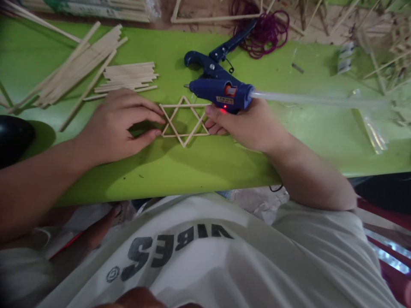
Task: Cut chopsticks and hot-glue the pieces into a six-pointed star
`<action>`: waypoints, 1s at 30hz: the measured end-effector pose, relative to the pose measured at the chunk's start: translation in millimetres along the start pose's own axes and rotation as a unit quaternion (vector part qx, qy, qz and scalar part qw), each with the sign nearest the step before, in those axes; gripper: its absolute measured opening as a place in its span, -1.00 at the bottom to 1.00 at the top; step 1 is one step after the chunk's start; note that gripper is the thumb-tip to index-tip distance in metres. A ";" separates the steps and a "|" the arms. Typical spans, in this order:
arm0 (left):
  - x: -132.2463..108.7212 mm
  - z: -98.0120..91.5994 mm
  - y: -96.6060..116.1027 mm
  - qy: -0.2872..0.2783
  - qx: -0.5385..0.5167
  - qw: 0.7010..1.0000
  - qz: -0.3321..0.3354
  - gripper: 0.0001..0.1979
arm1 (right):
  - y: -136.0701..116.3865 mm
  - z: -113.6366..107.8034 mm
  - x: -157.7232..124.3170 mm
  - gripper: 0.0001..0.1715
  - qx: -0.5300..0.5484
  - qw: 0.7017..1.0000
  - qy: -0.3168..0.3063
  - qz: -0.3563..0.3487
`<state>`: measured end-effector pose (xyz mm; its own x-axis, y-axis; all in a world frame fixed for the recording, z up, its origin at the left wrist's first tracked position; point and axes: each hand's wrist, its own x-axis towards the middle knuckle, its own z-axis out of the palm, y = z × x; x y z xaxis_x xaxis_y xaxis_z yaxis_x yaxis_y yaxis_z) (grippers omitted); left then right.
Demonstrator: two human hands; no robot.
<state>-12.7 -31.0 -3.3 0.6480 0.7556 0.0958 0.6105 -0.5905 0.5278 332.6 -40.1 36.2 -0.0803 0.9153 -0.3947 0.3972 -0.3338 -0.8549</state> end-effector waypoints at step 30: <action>1.3 -4.4 5.6 0.004 -0.009 1.000 -0.005 -0.72 | -3.9 -2.0 -5.6 -0.60 -0.039 0.998 0.007 -0.052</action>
<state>-10.4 -32.1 3.5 0.6387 0.7634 0.0969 0.6088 -0.5783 0.5431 333.3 -43.4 42.5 -0.1123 0.9475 -0.2995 0.4568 -0.2185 -0.8623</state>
